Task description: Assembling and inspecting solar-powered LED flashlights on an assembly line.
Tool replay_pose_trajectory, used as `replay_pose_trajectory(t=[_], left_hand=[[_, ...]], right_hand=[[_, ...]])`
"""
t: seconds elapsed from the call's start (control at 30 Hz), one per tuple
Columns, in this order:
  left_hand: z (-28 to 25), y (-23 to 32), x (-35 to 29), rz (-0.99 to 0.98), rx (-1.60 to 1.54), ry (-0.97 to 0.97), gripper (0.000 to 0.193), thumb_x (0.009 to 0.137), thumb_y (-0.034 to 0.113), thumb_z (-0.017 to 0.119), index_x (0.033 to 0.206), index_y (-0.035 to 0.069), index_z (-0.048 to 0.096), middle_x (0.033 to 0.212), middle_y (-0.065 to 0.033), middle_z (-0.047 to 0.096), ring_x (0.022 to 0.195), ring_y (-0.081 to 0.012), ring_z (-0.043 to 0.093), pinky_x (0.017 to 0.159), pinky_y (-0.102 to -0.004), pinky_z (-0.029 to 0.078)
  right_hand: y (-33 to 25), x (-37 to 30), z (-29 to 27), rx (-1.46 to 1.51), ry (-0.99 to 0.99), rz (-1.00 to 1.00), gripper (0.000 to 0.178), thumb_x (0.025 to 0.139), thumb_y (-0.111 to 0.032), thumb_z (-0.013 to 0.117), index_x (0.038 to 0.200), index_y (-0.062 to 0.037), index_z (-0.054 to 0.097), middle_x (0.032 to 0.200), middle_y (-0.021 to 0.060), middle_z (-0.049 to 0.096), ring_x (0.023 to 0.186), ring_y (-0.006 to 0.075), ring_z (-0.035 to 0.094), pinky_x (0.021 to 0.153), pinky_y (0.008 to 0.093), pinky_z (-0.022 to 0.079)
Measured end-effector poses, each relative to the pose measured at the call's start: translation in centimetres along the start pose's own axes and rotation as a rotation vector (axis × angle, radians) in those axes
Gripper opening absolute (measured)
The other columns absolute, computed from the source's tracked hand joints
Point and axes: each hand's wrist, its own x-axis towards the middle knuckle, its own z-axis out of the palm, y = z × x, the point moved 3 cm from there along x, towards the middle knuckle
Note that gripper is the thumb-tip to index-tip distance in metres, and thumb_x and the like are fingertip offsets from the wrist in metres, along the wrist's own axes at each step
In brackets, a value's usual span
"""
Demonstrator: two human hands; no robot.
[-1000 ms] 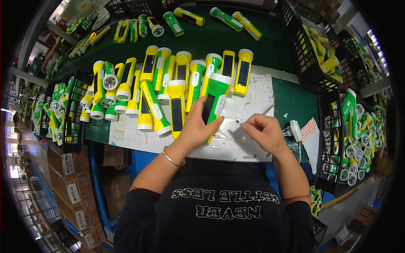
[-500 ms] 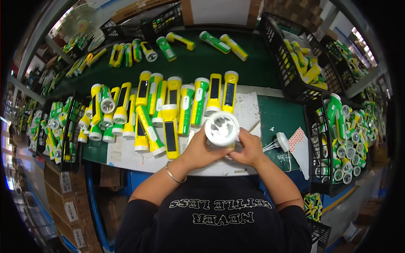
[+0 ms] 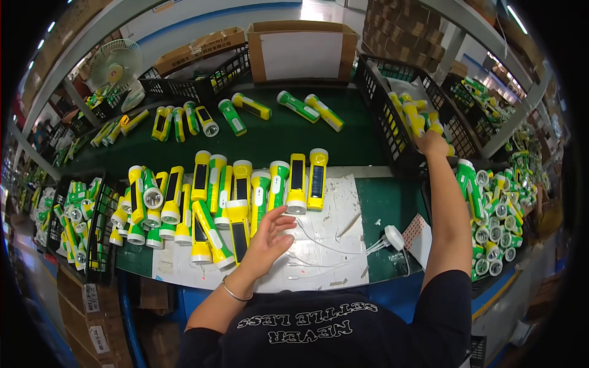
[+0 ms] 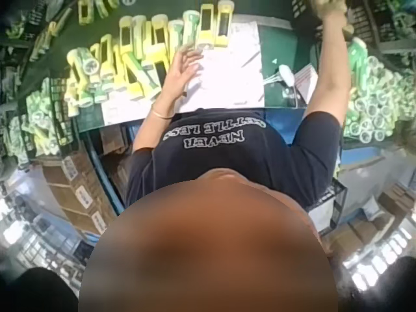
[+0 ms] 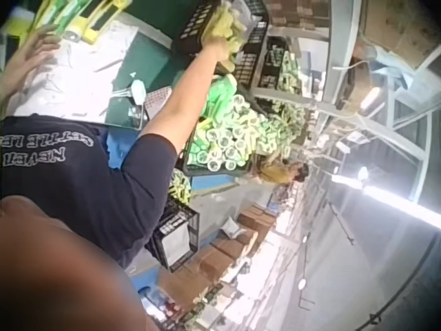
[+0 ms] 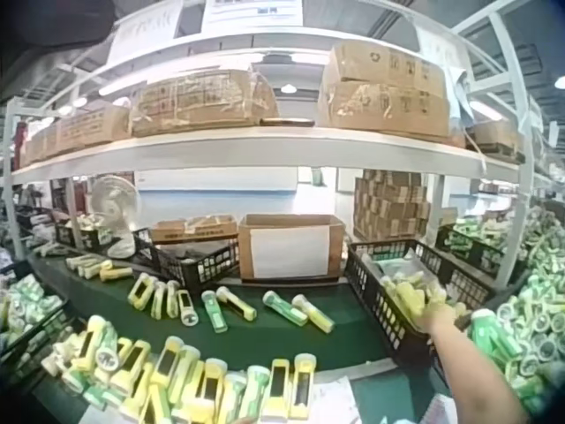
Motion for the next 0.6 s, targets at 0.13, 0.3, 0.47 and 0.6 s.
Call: replay_pose_trajectory(t=[0.13, 0.3, 0.47, 0.6], left_hand=[[-0.8, -0.8, 0.2, -0.022, -0.004, 0.015, 0.057, 0.083, 0.007, 0.056, 0.132, 0.006, 0.028, 0.118, -0.0122, 0.043, 0.111, -0.0213, 0.047, 0.093, -0.0328, 0.040], [-0.5, -0.9, 0.8, -0.094, -0.014, -0.035, 0.054, 0.085, 0.007, 0.055, 0.132, 0.005, 0.029, 0.117, -0.0116, 0.044, 0.107, -0.0190, 0.049, 0.092, -0.0322, 0.041], [-0.9, -1.4, 1.3, -0.159, -0.040, -0.021, 0.047, 0.087, 0.009, 0.054, 0.128, 0.002, 0.034, 0.114, -0.0100, 0.048, 0.104, -0.0156, 0.051, 0.092, -0.0281, 0.039], [-0.8, -1.8, 2.6, -0.162, -0.117, -0.061, 0.043, 0.088, 0.011, 0.053, 0.127, 0.003, 0.036, 0.113, -0.0091, 0.049, 0.105, -0.0154, 0.052, 0.090, -0.0279, 0.042]], right_hand=[[-9.3, -1.3, -0.4, 0.449, 0.496, -0.495, 0.037, 0.076, -0.038, 0.059, 0.097, -0.0082, 0.057, 0.099, 0.0143, 0.060, 0.089, 0.0334, 0.058, 0.073, 0.0430, 0.047], [-18.1, 0.2, 8.7, 0.304, 0.022, -0.391, 0.051, 0.075, -0.046, 0.062, 0.108, -0.0068, 0.053, 0.113, 0.0133, 0.056, 0.100, 0.0279, 0.057, 0.082, 0.0384, 0.048], [-20.5, -0.1, 11.9, 0.371, -0.134, -0.231, 0.054, 0.074, -0.044, 0.064, 0.108, -0.0044, 0.053, 0.096, 0.0152, 0.062, 0.086, 0.0290, 0.062, 0.076, 0.0370, 0.049], [-17.7, -2.5, 11.2, 1.457, -0.798, 0.074, 0.035, 0.077, -0.038, 0.063, 0.090, -0.0067, 0.056, 0.067, 0.0046, 0.057, 0.043, 0.0071, 0.041, 0.038, 0.0242, 0.031]])
